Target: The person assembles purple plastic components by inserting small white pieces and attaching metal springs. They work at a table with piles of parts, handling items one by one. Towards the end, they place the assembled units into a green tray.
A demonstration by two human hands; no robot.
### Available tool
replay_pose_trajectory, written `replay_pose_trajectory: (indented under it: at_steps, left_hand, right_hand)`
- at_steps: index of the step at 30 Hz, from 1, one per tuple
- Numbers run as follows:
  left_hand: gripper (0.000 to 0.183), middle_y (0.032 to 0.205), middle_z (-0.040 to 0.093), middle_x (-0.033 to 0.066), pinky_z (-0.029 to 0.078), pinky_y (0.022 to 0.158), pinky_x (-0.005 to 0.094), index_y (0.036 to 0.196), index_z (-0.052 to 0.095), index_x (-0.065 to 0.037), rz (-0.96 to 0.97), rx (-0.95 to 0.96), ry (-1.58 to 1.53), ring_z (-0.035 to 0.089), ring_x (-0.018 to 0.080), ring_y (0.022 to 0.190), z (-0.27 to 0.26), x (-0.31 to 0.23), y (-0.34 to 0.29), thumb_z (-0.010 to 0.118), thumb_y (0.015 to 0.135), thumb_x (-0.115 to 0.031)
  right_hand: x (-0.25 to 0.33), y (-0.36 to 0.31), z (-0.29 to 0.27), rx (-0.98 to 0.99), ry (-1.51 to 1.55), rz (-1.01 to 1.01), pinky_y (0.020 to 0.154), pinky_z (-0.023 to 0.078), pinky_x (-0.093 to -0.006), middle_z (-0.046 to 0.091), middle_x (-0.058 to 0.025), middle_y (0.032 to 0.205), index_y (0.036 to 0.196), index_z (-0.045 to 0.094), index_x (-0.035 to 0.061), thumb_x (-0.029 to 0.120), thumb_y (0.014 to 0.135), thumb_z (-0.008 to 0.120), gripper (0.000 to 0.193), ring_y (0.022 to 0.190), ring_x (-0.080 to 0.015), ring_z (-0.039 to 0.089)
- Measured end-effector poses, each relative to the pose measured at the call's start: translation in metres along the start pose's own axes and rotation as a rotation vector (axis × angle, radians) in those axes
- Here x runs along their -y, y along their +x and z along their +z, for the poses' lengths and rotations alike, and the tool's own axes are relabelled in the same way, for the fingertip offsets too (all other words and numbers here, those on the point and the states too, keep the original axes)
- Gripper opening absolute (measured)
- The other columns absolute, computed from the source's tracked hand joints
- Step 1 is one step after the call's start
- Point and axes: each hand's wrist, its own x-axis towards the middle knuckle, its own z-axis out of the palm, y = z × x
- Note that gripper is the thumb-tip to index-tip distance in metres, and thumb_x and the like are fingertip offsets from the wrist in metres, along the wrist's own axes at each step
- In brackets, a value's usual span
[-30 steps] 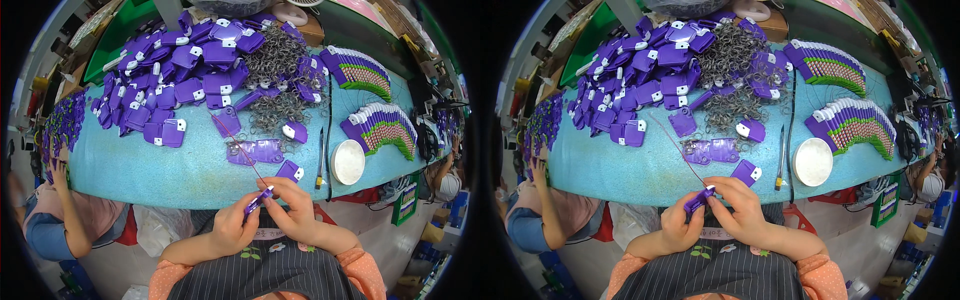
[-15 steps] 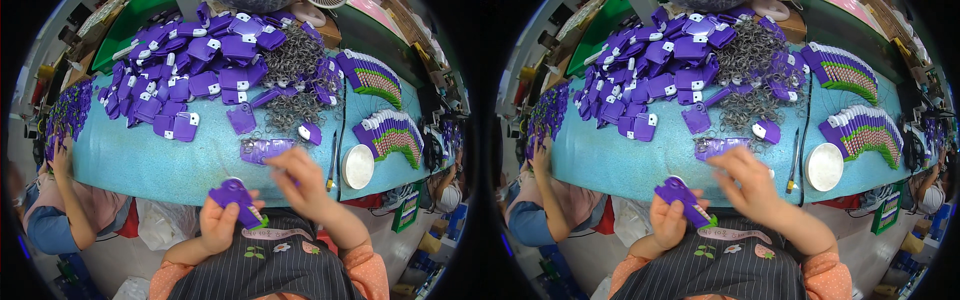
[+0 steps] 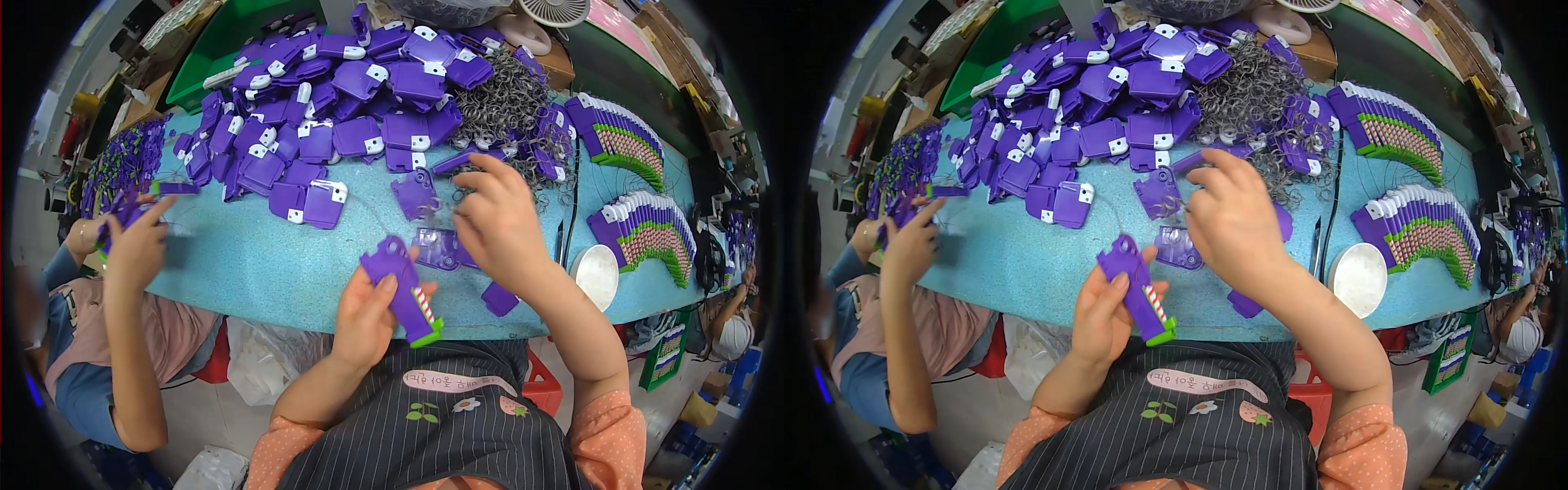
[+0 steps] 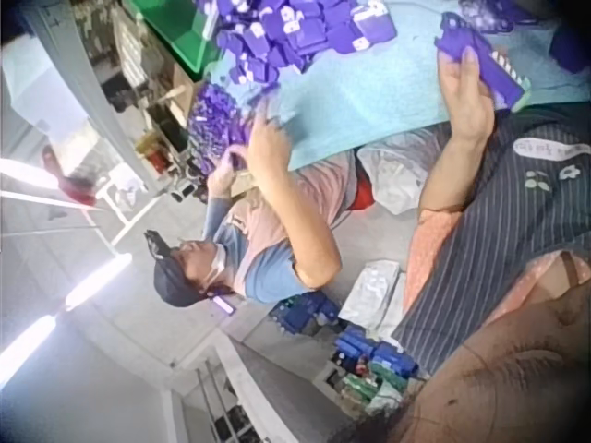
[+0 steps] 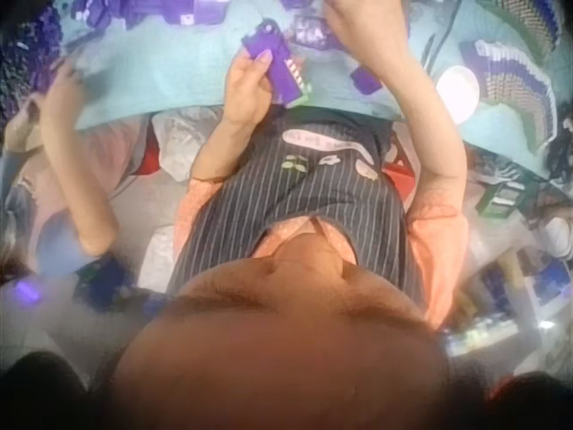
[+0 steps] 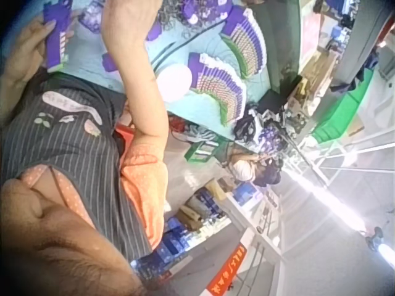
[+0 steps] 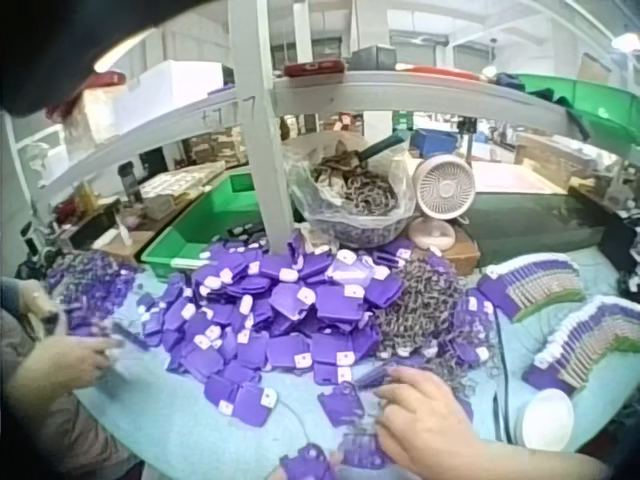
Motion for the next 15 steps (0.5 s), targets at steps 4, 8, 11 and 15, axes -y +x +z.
replay_pose_trajectory:
  at_steps: [4, 8, 11, 15]
  left_hand:
    - [0.037, 0.131, 0.047, 0.0195, 0.053, 0.082, 0.0363, 0.129, 0.037, 0.0, 0.06, 0.069, -0.029, 0.061, 0.0268, 0.101, 0.028, -0.016, 0.034, 0.042, 0.095, -0.014]
    - [0.035, 0.129, 0.05, 0.019, 0.054, 0.081, 0.0365, 0.127, 0.04, 0.001, 0.229, 0.069, 0.03, 0.062, 0.0265, 0.1, 0.051, -0.022, 0.047, 0.042, 0.096, -0.013]
    - [0.034, 0.127, 0.051, 0.0198, 0.055, 0.08, 0.0358, 0.126, 0.04, 0.001, 0.165, 0.056, 0.102, 0.063, 0.0269, 0.098, 0.049, -0.009, 0.033, 0.043, 0.095, -0.014]
    - [0.037, 0.127, 0.049, 0.0221, 0.056, 0.078, 0.0356, 0.128, 0.037, 0.0, 0.042, 0.084, 0.115, 0.064, 0.0276, 0.097, 0.044, 0.019, 0.018, 0.045, 0.094, -0.014]
  right_hand:
    - [0.007, 0.003, -0.046, -0.161, 0.567, 0.515, 0.079, 0.047, -0.0404, 0.062, -0.0104, 0.079, 0.079, 0.058, 0.0016, 0.003, 0.076, 0.06, 0.003, 0.091, -0.0283, 0.06]
    - [-0.017, -0.024, -0.049, 0.013, 0.025, 0.262, 0.061, 0.046, -0.036, 0.057, -0.0103, 0.067, 0.077, 0.056, 0.0015, 0.007, 0.081, 0.062, 0.009, 0.069, -0.0277, 0.057]
    - [-0.023, -0.05, -0.065, -0.1, 0.166, 0.36, 0.06, 0.045, -0.0326, 0.056, -0.0116, 0.07, 0.078, 0.056, 0.0012, 0.008, 0.081, 0.064, 0.011, 0.067, -0.0275, 0.056]
    - [-0.027, -0.092, -0.076, -0.214, 0.591, 0.556, 0.065, 0.045, -0.0253, 0.06, -0.0078, 0.078, 0.083, 0.057, -0.0015, 0.006, 0.085, 0.061, 0.009, 0.072, -0.0152, 0.057]
